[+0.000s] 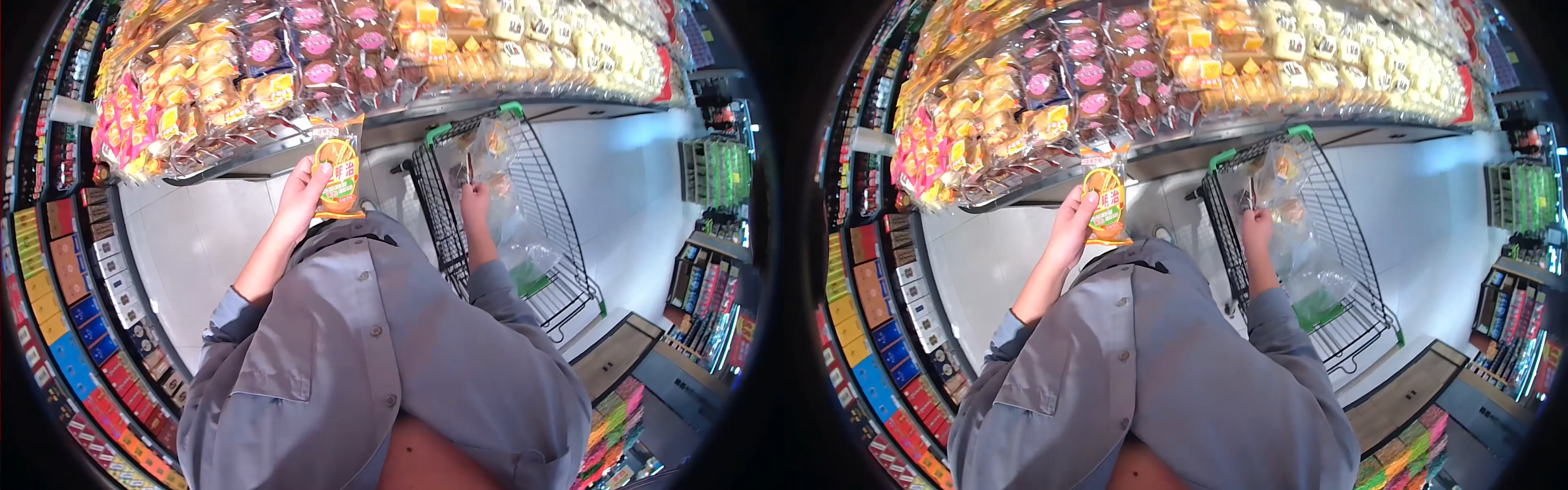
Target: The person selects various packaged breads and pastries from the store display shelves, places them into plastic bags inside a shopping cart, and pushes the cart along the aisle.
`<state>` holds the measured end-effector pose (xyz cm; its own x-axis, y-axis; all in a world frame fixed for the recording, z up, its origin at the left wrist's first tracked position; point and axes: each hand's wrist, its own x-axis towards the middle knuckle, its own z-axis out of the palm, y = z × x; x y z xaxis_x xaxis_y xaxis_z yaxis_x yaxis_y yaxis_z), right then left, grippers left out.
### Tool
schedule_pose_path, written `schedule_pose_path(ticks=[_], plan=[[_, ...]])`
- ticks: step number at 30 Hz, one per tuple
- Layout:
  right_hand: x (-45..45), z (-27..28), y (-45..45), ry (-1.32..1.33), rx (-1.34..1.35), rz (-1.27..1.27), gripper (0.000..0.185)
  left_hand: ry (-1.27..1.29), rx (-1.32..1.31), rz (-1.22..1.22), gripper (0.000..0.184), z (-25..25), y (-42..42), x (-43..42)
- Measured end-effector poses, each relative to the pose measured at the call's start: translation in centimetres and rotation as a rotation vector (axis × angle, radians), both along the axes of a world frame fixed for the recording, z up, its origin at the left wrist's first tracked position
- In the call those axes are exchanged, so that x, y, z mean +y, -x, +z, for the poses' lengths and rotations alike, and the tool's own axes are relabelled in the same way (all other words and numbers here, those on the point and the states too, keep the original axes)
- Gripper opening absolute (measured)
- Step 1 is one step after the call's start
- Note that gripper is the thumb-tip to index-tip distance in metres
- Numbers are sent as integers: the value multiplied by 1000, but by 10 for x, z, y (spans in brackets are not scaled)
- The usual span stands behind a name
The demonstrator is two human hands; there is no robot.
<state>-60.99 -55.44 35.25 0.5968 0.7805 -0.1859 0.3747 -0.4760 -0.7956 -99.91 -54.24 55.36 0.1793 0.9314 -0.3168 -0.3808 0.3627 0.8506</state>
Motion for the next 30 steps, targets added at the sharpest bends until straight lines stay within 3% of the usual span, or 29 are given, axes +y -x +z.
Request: schedule_pose_path(ticks=[4,8,10,14,17,20,22,25,27,28,30], plan=[[6,70,0,-217,-327,42,17,-48,-72,-15,30,1,28,4],[19,116,-2,-289,-357,-19,11,-133,-95,-26,35,9,55,8],[26,134,4,-576,245,-59,5,-142,-95,-8,37,18,68,10],[36,188,48,-662,648,66,7,-177,-94,17,42,27,86,20],[37,239,130,-563,938,11,14,-92,-290,-51,45,39,95,23],[41,214,161,-465,1269,128,24,-44,-522,-57,47,44,97,26],[42,217,185,-148,1269,296,26,-79,-605,-142,50,49,101,30],[36,230,236,-36,1200,464,30,-55,-691,-134,51,47,102,34],[35,237,255,-328,802,1097,33,-140,-619,-137,53,35,101,37],[35,244,261,-324,800,1096,33,-138,-623,-136,53,32,100,37],[38,256,272,128,1049,716,36,-170,-581,-102,55,28,99,36]])
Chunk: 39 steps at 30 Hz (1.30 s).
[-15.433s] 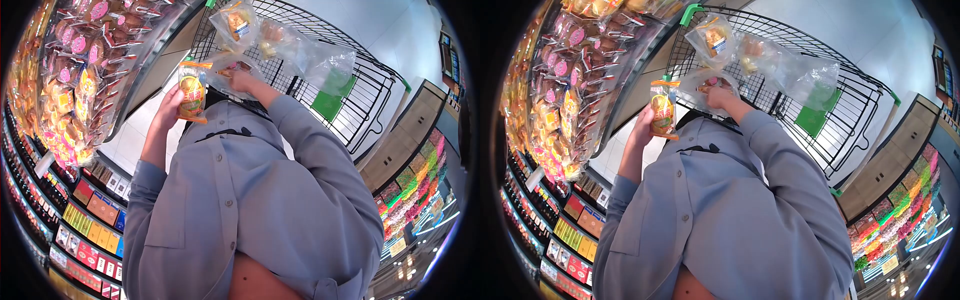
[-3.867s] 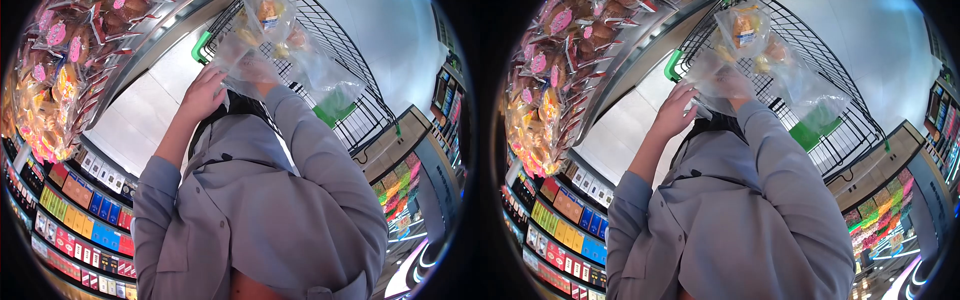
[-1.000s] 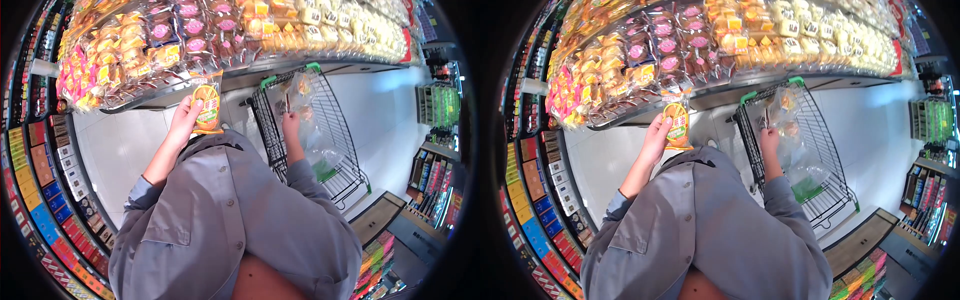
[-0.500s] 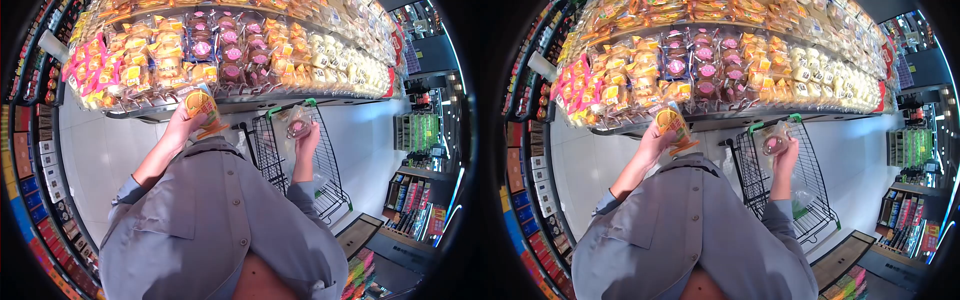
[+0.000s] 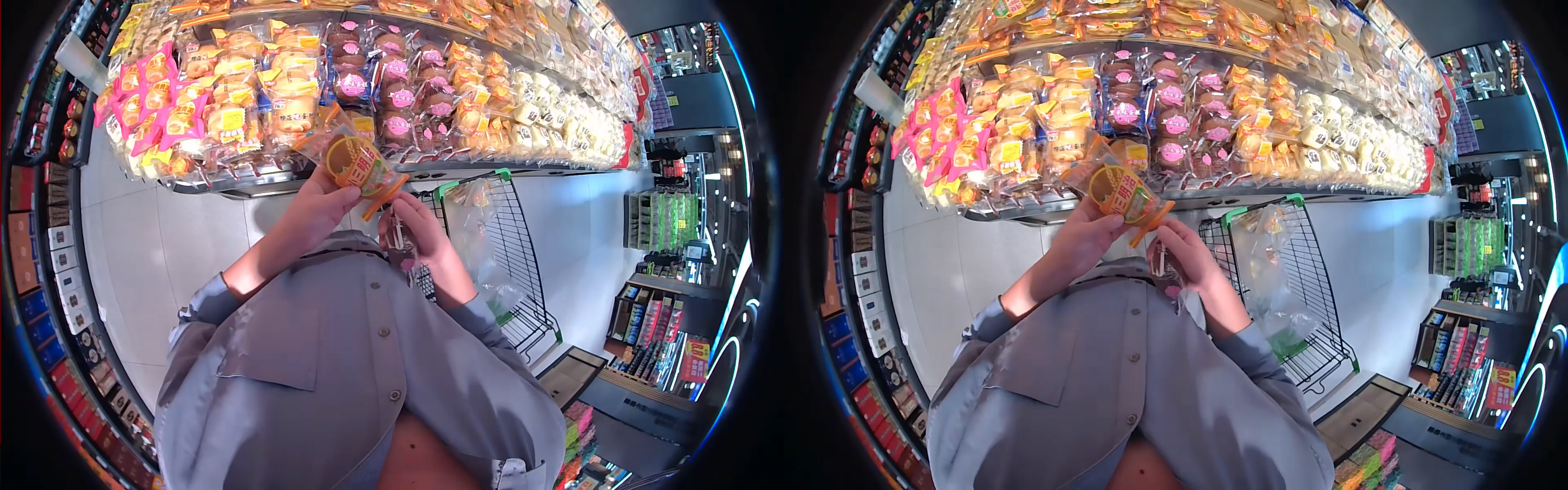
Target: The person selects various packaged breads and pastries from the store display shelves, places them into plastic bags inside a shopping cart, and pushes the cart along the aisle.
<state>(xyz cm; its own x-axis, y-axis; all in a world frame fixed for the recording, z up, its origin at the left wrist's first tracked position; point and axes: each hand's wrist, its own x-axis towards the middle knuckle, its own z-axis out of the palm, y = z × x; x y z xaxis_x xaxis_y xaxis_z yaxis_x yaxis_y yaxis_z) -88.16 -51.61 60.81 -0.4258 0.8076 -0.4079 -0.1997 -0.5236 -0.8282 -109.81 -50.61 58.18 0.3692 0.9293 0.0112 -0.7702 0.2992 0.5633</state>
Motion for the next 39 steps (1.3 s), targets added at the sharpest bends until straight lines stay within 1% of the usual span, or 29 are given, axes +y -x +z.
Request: schedule_pose_path(ticks=[1,3,4,6,7,9,10,12,13,15,16,18,19,20,22,23,24,26,27,30,31,32,34,35,36,38,39], plan=[[3,3,4,-2,-1,-2,36,-2,-1,-2,55,1,0,-1],[11,6,12,-29,-114,-10,29,75,10,-17,54,2,1,-2],[15,4,11,-33,-114,-9,29,71,10,-15,54,2,6,0],[21,0,8,-104,-290,-6,27,132,-113,-66,52,6,18,3],[23,2,6,-107,-289,-7,27,129,-113,-66,52,11,21,4],[25,12,3,-211,-425,60,26,112,-68,-1,49,23,26,6],[25,19,5,-217,-423,53,26,106,-64,-6,49,24,26,8],[26,34,10,-295,-333,-2,28,81,-68,-33,46,26,27,12],[29,34,5,-310,-324,-13,28,65,-58,-41,46,26,26,15],[36,31,-7,-174,-282,25,28,143,-63,-9,42,27,22,18],[39,31,-8,-185,-274,19,28,132,-54,-12,42,29,21,21],[45,32,-8,-314,-273,86,29,137,33,4,42,33,17,27],[52,23,-10,-442,-255,139,29,144,54,32,42,39,14,29],[56,24,-15,-451,-246,141,29,136,62,38,42,40,12,33],[64,48,-17,-287,-275,246,27,137,76,22,41,43,7,41],[73,49,-21,-356,-300,304,25,131,108,15,41,47,6,46],[82,44,-25,-365,-289,311,25,125,117,26,41,52,3,50],[102,33,-32,-559,-232,263,23,121,291,117,43,68,-1,60],[108,48,-33,-386,-195,259,24,108,309,196,43,78,-6,65],[140,53,-39,-484,-192,261,22,56,410,249,40,79,-3,85],[147,58,-40,-405,-162,230,22,94,441,261,35,87,-7,90],[155,64,-42,-408,-149,220,22,88,455,255,35,89,-7,96],[175,74,-50,-447,-237,205,22,55,591,203,34,92,-5,108],[191,64,-61,-452,-193,218,23,74,633,203,33,96,-6,114],[201,68,-67,-448,-179,210,23,75,648,197,33,98,-9,123],[215,86,-76,-349,45,117,32,64,583,183,33,101,-15,143],[219,97,-82,-345,59,108,32,72,571,201,32,107,-23,153]])
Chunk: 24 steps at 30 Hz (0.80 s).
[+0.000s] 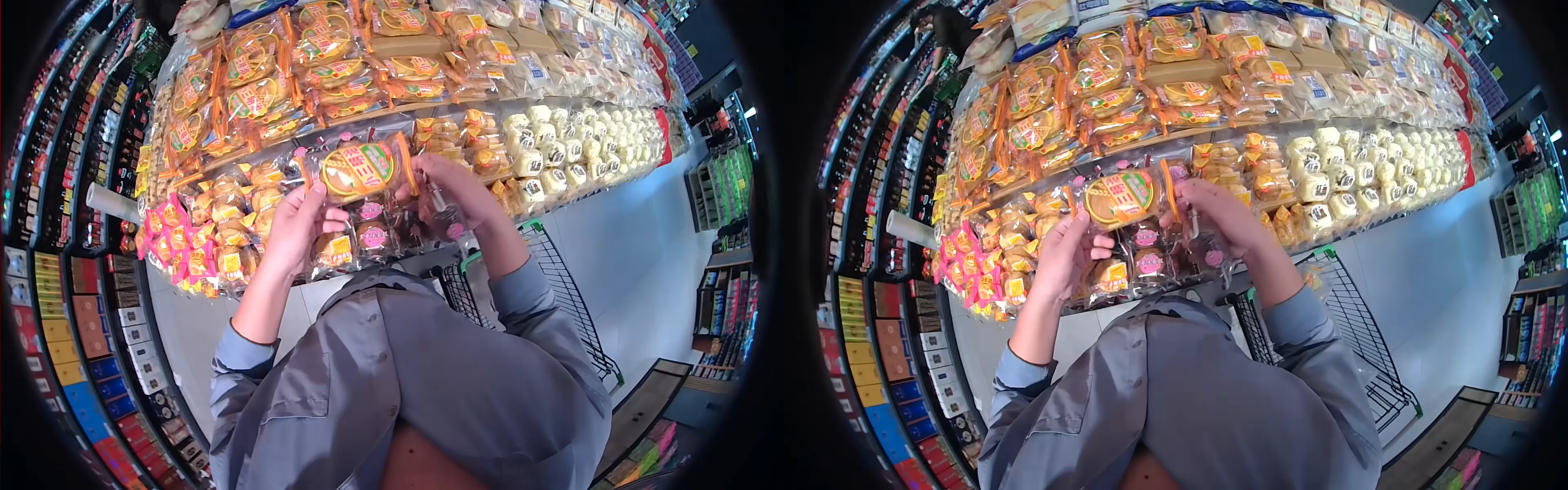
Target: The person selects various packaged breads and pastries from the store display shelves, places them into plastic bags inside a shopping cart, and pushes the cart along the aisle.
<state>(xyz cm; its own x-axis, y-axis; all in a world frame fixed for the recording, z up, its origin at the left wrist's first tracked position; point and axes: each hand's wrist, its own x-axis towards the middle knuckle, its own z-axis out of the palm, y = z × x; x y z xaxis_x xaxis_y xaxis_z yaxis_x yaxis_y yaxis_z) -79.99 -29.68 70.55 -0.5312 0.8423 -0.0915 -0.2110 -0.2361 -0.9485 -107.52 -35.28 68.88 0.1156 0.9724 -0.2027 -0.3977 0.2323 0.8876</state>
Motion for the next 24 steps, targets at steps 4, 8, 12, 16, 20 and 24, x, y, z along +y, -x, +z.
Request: schedule_pose_path(ticks=[4,8,12,16,20,24], plan=[[21,38,-23,212,172,-41,39,-112,18,-27,31,40,-37,48],[54,35,-42,31,255,-187,53,-262,338,-7,30,62,-64,110],[107,41,-51,-47,212,-247,62,-390,722,37,33,89,-83,156],[127,49,-51,-92,257,-320,65,-545,1410,203,39,96,-96,190],[149,22,-47,-282,106,-360,70,-658,1843,224,54,101,-108,190],[132,18,-47,-241,119,-321,64,-1283,1976,394,67,80,-114,200]])
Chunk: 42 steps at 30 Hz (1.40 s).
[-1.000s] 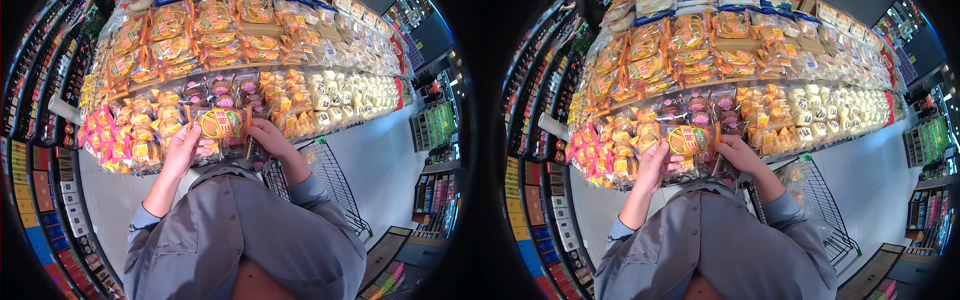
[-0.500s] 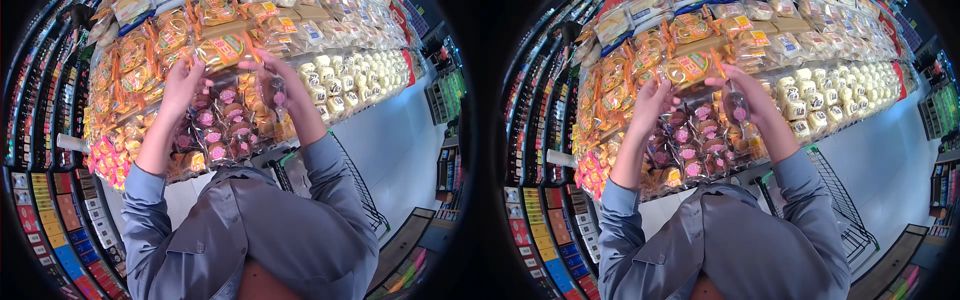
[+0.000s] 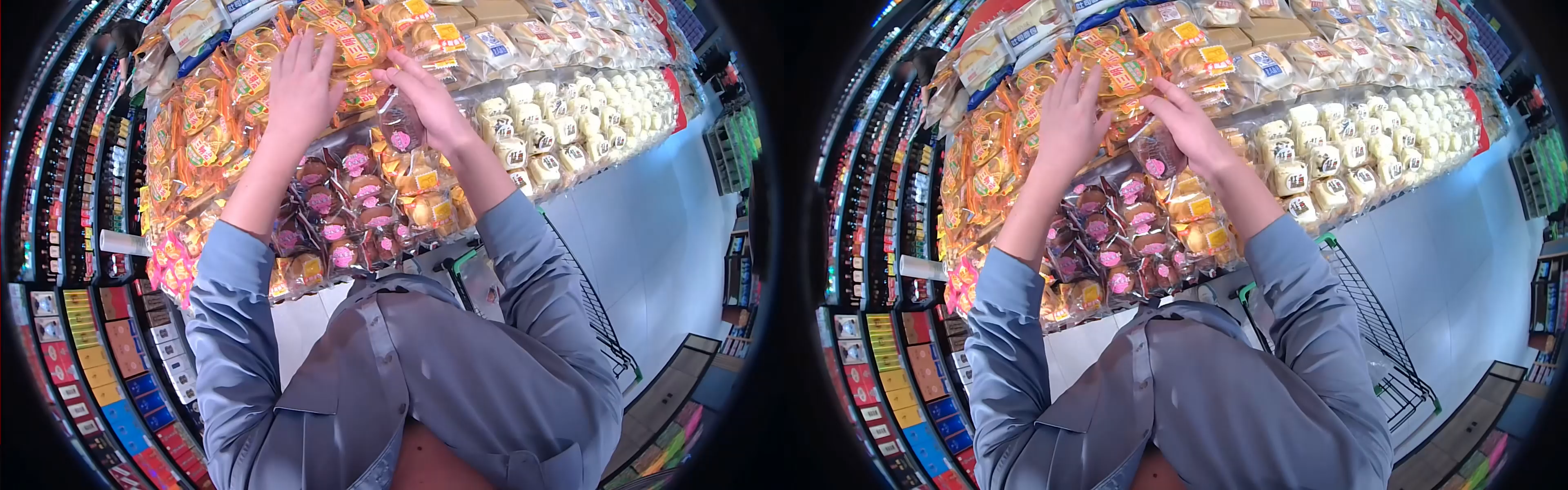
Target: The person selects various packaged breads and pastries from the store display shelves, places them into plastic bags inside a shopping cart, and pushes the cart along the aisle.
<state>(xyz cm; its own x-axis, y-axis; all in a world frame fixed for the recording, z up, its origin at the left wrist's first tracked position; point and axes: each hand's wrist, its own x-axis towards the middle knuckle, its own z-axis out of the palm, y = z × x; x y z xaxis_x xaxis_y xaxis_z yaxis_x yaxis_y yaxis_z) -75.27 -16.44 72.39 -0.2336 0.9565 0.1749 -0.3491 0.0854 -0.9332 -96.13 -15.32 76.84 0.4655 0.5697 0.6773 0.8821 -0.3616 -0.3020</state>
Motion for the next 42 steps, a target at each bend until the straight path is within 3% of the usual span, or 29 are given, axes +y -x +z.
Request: schedule_pose_path(ticks=[4,6,13,16,18,19,20,21,23,25,26,29,31,40,42], plan=[[-9,-1,-1,19,-61,-6,59,74,116,-75,71,-14,-9,16],[-12,-3,-2,53,-47,63,53,235,-11,-92,72,-21,-12,23],[-37,-3,-26,136,158,154,39,189,57,-17,68,-12,-20,10],[-59,-12,-34,307,205,30,32,132,4,-120,61,1,-30,-25],[-73,-29,-34,423,316,-38,28,528,-462,-378,54,-2,-34,-65],[-80,-39,-31,430,323,-43,28,629,-529,-409,51,-5,-38,-90],[-85,-49,-25,453,325,-125,28,761,-620,-448,53,-17,-39,-108],[-92,-56,-20,477,325,-208,28,1098,-828,-453,64,-22,-43,-131],[-109,-62,-10,547,384,-166,27,1198,-908,-554,75,-48,-47,-162],[-124,-65,8,561,407,-234,26,1171,-930,-446,79,-71,-42,-176],[-133,-65,13,616,483,-106,25,1129,-949,-341,82,-83,-39,-179],[-153,-73,25,588,434,67,30,1230,-1569,-428,63,-87,-19,-185],[-160,-75,32,492,357,179,28,1294,-1787,-195,50,-91,7,-198],[-196,-89,75,549,230,293,24,1360,-1957,-326,47,-110,61,-253],[-204,-88,86,489,204,255,36,1293,-2019,-315,45,-110,67,-262]])
